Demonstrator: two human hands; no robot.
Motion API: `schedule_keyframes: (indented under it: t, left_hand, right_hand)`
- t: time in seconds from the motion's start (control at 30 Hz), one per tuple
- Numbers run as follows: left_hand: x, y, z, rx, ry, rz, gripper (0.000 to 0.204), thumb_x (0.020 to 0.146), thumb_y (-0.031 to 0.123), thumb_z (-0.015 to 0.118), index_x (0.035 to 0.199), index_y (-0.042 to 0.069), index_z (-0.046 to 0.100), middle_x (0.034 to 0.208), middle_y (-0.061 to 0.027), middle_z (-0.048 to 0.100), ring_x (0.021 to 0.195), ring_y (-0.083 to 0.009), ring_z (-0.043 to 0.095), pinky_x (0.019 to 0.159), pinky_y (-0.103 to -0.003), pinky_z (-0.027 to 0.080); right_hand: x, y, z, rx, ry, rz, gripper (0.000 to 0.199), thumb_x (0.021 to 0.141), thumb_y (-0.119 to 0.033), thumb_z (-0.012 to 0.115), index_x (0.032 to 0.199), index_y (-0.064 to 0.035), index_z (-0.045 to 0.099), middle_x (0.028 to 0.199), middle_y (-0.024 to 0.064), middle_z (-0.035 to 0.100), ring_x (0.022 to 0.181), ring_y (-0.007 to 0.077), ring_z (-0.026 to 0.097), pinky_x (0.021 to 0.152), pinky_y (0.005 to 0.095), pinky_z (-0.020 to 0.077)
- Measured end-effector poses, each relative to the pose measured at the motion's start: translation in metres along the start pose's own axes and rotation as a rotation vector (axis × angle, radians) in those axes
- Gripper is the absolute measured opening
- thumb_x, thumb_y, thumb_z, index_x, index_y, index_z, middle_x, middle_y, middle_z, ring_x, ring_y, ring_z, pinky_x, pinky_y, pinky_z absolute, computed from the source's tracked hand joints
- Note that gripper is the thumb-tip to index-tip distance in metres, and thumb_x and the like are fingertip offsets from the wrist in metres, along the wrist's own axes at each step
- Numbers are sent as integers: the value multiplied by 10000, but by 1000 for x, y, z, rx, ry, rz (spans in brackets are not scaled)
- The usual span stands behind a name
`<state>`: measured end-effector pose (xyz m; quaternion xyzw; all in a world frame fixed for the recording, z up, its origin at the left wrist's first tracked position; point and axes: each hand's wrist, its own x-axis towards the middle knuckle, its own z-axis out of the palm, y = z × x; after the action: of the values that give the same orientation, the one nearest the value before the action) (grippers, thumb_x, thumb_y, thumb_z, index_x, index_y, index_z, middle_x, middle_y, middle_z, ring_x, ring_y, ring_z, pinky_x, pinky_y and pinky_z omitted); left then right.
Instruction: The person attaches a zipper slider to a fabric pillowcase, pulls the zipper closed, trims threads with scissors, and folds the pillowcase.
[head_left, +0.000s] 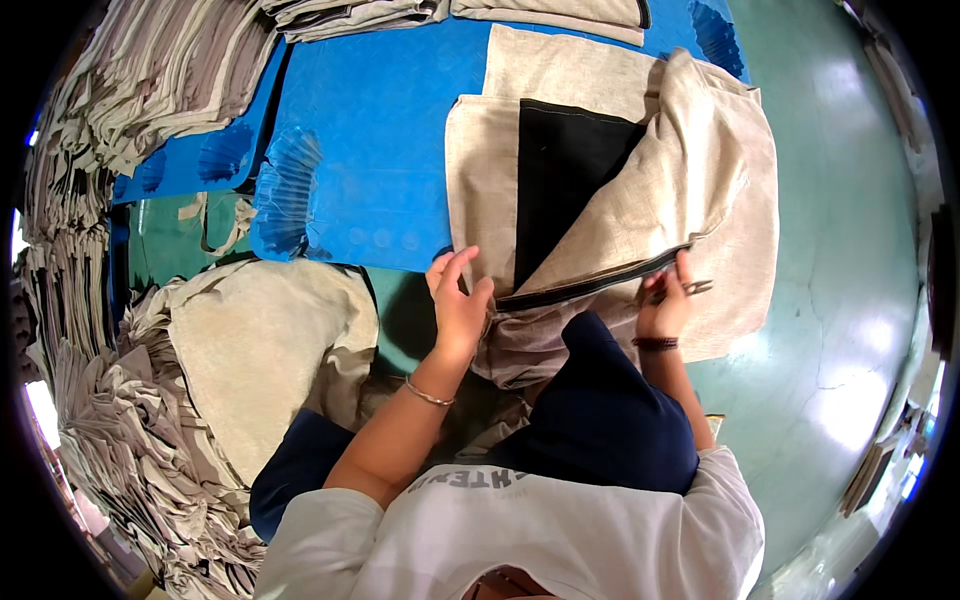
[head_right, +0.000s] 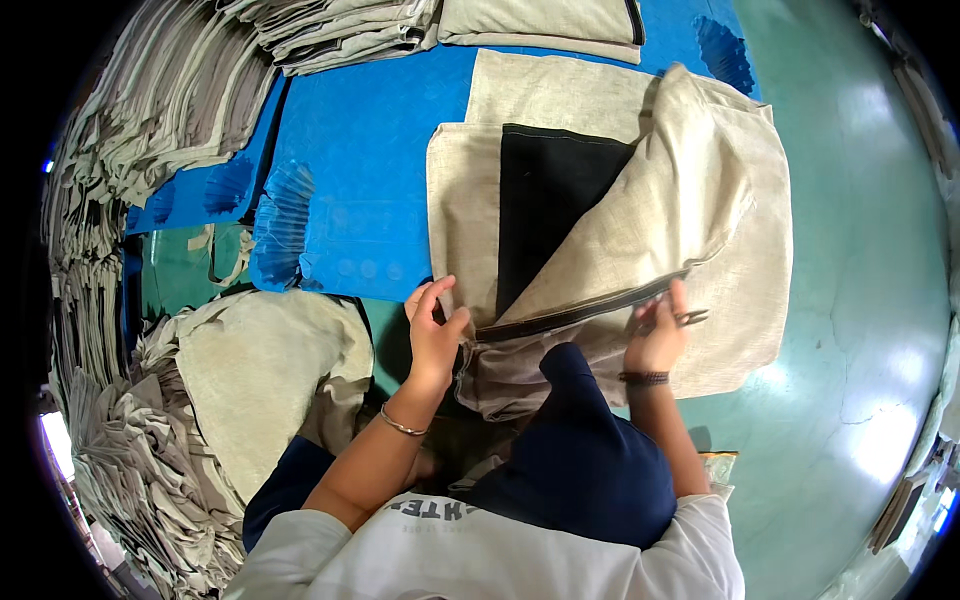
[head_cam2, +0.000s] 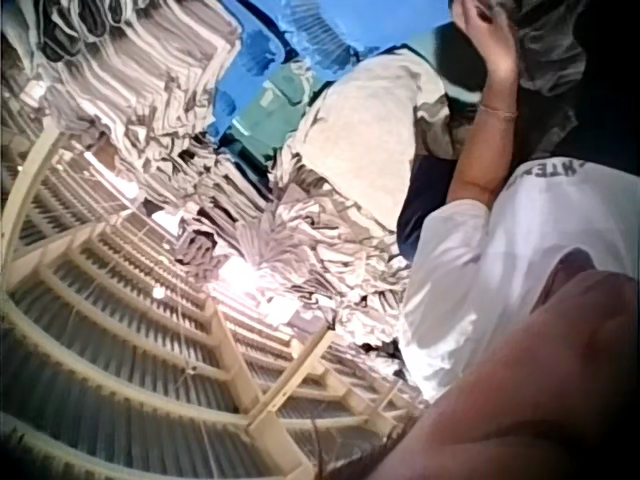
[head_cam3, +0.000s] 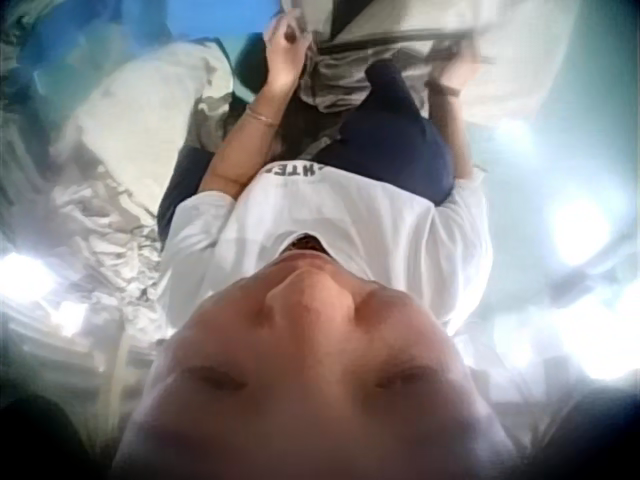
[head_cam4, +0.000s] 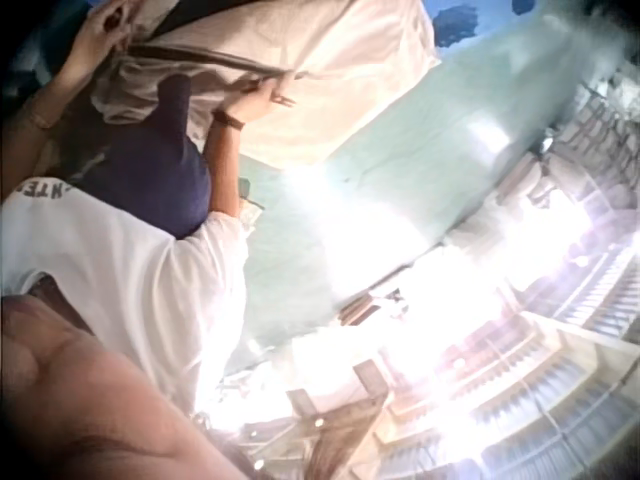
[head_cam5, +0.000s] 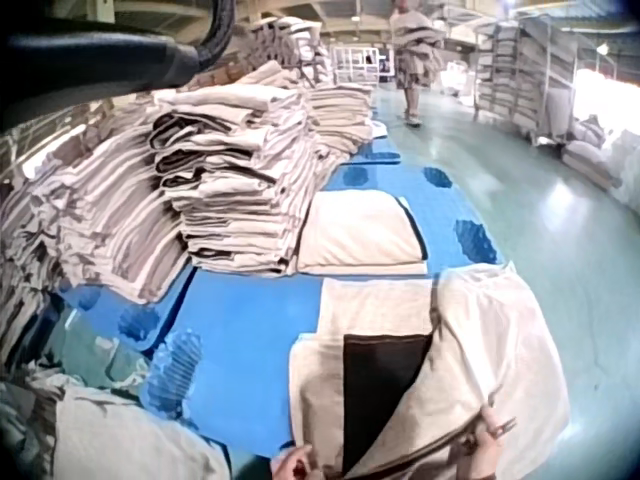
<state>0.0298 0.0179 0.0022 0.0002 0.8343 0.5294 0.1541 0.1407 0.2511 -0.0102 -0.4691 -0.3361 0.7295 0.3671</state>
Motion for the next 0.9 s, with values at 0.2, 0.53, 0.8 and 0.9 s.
schedule_keyframes:
  t: [0.2,0.53,0.8,0.9]
  left_hand:
    - [5,1,4,-23,29,85,395,684,-29,515,1075,18,511,1161,-169,399,1062,-291,413,911,-329,341]
    - [-43,9,22,607,-711,786,278,711,66,537,983,44,588,1166,-6,482,863,-206,485,743,-329,426]
    - [-57,-5,18,561,-678,776,329,658,74,581,979,139,601,1289,-26,378,1034,-229,433,845,-359,388]
    - [-62,-7,13,520,-638,786,352,626,55,593,969,130,601,1272,-39,392,1071,-238,416,865,-370,377]
  right_hand:
    - [-8,8,-18,-87,-69,15,174,805,10,428,959,-21,502,816,42,518,607,101,447,540,216,377]
    - [4,-3,15,-5,-161,-85,242,807,-27,442,1049,-22,458,939,44,527,843,144,508,725,250,415]
    - [7,-11,15,266,67,312,149,854,-177,449,996,-170,494,802,-47,518,761,115,490,658,285,393]
    - [18,3,-15,292,-120,311,225,892,-252,381,1064,-148,482,811,-45,515,690,91,438,619,280,360]
